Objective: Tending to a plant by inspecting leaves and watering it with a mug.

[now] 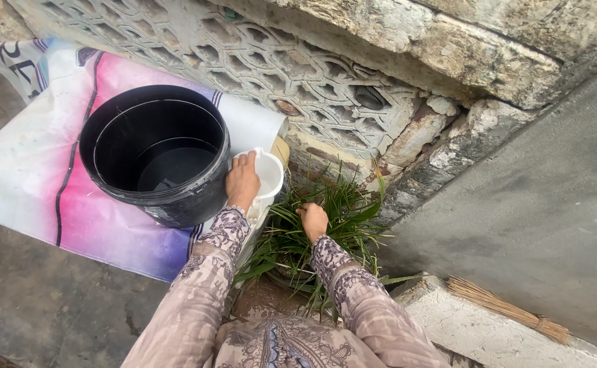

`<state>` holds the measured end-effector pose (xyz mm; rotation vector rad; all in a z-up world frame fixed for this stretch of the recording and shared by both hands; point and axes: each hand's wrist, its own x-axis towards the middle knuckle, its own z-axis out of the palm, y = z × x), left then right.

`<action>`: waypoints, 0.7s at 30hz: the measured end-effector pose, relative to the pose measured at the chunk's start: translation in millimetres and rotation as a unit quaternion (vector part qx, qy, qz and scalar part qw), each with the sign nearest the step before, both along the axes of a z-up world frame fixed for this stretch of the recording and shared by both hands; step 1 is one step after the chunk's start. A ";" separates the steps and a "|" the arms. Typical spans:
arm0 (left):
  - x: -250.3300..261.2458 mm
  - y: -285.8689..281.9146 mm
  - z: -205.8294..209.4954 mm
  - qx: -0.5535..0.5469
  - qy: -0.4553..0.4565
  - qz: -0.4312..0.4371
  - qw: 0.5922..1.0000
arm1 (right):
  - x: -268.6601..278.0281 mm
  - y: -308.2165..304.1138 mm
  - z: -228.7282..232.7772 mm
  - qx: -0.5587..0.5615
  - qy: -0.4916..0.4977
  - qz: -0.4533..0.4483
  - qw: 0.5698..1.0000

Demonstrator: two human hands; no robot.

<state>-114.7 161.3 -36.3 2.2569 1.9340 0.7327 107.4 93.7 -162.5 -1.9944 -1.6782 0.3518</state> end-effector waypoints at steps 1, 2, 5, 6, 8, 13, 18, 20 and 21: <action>-0.1 -0.4 -0.7 0.000 -0.001 -0.003 1.000 | 1.2 -3.1 2.0 0.000 -0.001 -0.003 1.000; -0.1 0.5 -0.6 0.005 0.003 -0.003 1.000 | 2.5 -4.6 4.8 0.005 0.016 -0.011 1.000; -0.3 1.0 -0.9 0.005 0.004 -0.003 1.000 | 4.6 -11.0 19.2 0.010 0.038 -0.032 0.999; -0.1 1.2 -0.8 0.000 0.004 -0.002 1.000 | 4.9 -13.1 25.1 0.010 0.045 -0.042 0.998; 0.1 0.4 1.7 -0.004 0.003 -0.003 1.000 | 8.4 -12.5 29.5 0.014 0.053 -0.045 0.998; -0.7 -2.2 3.4 0.002 -0.002 -0.010 1.000 | 18.8 -9.7 36.4 0.076 0.066 -0.035 0.994; -2.6 -6.6 4.7 0.006 0.002 -0.004 1.000 | 18.6 -21.1 83.3 0.078 0.131 -0.033 0.988; -2.8 -5.0 1.1 0.017 0.001 -0.009 1.000 | 20.8 -25.2 101.6 0.081 0.139 -0.043 0.986; -3.0 -4.4 -0.8 0.028 0.000 -0.011 1.000 | 21.8 -27.6 110.5 0.084 0.147 -0.051 0.984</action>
